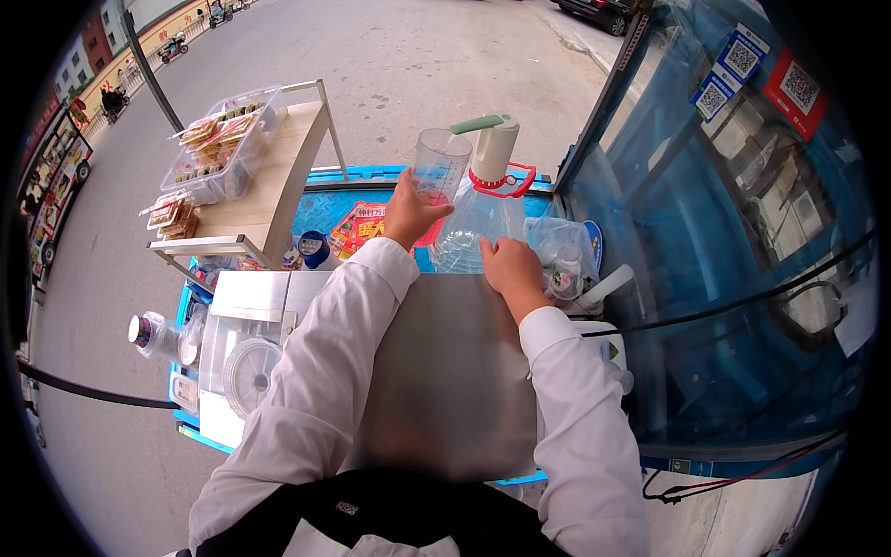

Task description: The person prepares a drink at a street food cart. They use a manual pump to add a green ingredient into a plastic cup, then add a red syrup and water from a large dispenser. The person handles a blue lid and a metal tray during the process.

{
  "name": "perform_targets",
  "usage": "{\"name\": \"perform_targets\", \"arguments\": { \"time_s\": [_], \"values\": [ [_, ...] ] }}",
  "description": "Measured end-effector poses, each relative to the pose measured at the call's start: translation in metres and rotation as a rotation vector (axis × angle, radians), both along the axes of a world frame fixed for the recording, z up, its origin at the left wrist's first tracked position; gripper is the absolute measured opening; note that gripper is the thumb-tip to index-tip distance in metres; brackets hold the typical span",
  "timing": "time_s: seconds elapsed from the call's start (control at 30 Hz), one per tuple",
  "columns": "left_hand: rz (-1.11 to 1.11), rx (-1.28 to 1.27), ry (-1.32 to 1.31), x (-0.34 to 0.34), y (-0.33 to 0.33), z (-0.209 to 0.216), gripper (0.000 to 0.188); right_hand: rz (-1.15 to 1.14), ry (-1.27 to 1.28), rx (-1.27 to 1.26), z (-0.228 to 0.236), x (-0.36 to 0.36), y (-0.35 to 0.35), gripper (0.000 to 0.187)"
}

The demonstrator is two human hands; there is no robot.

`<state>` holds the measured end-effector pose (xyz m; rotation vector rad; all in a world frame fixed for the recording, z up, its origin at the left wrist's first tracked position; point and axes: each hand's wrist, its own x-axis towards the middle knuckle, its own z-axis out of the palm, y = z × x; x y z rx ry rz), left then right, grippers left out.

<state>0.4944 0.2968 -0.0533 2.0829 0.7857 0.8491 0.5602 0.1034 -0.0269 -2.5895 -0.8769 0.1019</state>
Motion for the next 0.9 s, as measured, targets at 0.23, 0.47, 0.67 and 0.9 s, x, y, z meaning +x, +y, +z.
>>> {"name": "perform_targets", "arguments": {
  "time_s": [0.23, 0.47, 0.67, 0.9],
  "values": [
    [-0.003, 0.004, -0.004, -0.0013, -0.0002, 0.0012, 0.101, -0.001, -0.002, -0.027, 0.0032, -0.0018, 0.0005, 0.047],
    [0.001, 0.005, 0.019, -0.0015, 0.0001, 0.0028, 0.100, 0.005, 0.000, -0.018, 0.0062, -0.0041, 0.0003, 0.047],
    [-0.001, 0.002, 0.027, -0.0019, -0.0004, 0.0039, 0.101, 0.001, -0.004, 0.001, 0.0010, -0.0012, 0.0004, 0.047],
    [0.011, 0.028, 0.024, -0.0022, -0.0002, 0.0028, 0.100, 0.003, -0.003, 0.005, 0.0006, -0.0011, 0.0007, 0.047]
  ]
}}
